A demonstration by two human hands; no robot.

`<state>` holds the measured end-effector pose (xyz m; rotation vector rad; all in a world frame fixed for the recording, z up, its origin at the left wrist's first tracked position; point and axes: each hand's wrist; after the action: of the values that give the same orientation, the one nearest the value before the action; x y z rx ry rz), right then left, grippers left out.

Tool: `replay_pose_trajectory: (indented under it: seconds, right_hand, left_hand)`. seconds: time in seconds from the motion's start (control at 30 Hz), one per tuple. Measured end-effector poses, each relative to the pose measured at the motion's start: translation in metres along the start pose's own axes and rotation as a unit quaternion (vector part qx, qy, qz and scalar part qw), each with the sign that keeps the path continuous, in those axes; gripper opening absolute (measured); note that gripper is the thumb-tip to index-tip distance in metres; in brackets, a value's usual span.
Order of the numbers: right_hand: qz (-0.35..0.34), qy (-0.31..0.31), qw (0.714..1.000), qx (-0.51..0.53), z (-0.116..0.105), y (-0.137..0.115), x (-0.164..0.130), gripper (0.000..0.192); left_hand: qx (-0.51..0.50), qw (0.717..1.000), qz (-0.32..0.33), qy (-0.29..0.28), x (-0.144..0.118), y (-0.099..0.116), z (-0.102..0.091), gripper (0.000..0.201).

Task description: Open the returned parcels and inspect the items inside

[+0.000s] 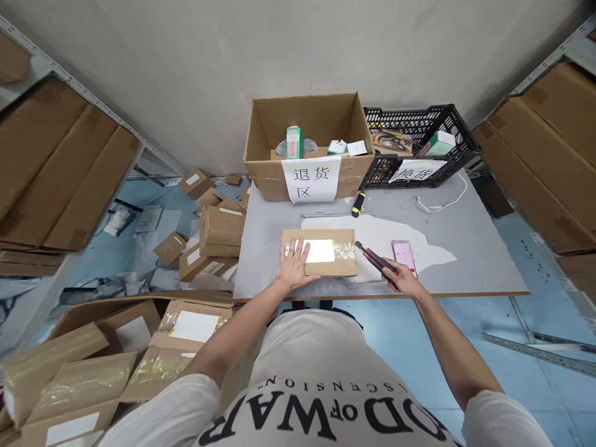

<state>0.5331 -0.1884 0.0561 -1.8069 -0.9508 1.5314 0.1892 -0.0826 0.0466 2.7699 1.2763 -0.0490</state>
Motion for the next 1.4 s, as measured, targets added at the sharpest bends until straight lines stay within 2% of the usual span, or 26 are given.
replay_pose_trajectory:
  seconds: [0.4, 0.8, 0.93, 1.2, 1.33, 1.4]
  right_hand:
    - [-0.033, -0.037, 0.993, -0.112, -0.012, -0.012, -0.012, 0.063]
    - [-0.039, 0.011, 0.979, -0.199, -0.008, -0.009, -0.038, 0.056]
    - [-0.041, 0.002, 0.977, -0.211, -0.005, -0.007, -0.052, 0.052]
    - [0.047, -0.041, 0.990, -0.127, 0.002, 0.006, -0.070, 0.060]
    - [0.064, -0.050, 0.991, -0.111, 0.000, 0.021, -0.081, 0.062]
    - [0.073, -0.083, 0.986, -0.126, 0.003, 0.032, -0.089, 0.061]
  left_hand:
    - [-0.033, 0.999, 0.002, 0.010, -0.002, -0.001, 0.002, 0.105]
    - [-0.033, 0.999, 0.003, 0.007, -0.001, -0.002, 0.002, 0.107]
    - [-0.029, 1.000, 0.005, 0.003, 0.000, -0.002, 0.001, 0.105]
    - [-0.027, 0.999, 0.017, -0.004, -0.003, -0.003, 0.002, 0.107]
    - [-0.028, 0.999, 0.019, -0.004, -0.001, -0.002, 0.002, 0.107]
    - [-0.033, 0.999, 0.006, -0.005, 0.002, -0.001, 0.001, 0.107]
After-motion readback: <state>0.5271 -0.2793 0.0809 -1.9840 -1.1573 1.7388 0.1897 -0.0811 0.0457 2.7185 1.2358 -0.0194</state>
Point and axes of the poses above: each hand's wrist, its own x-axis towards the middle knuckle, its own z-axis out of the palm, y = z × x, and after that the axes turned 6 degrees about z, right-handed
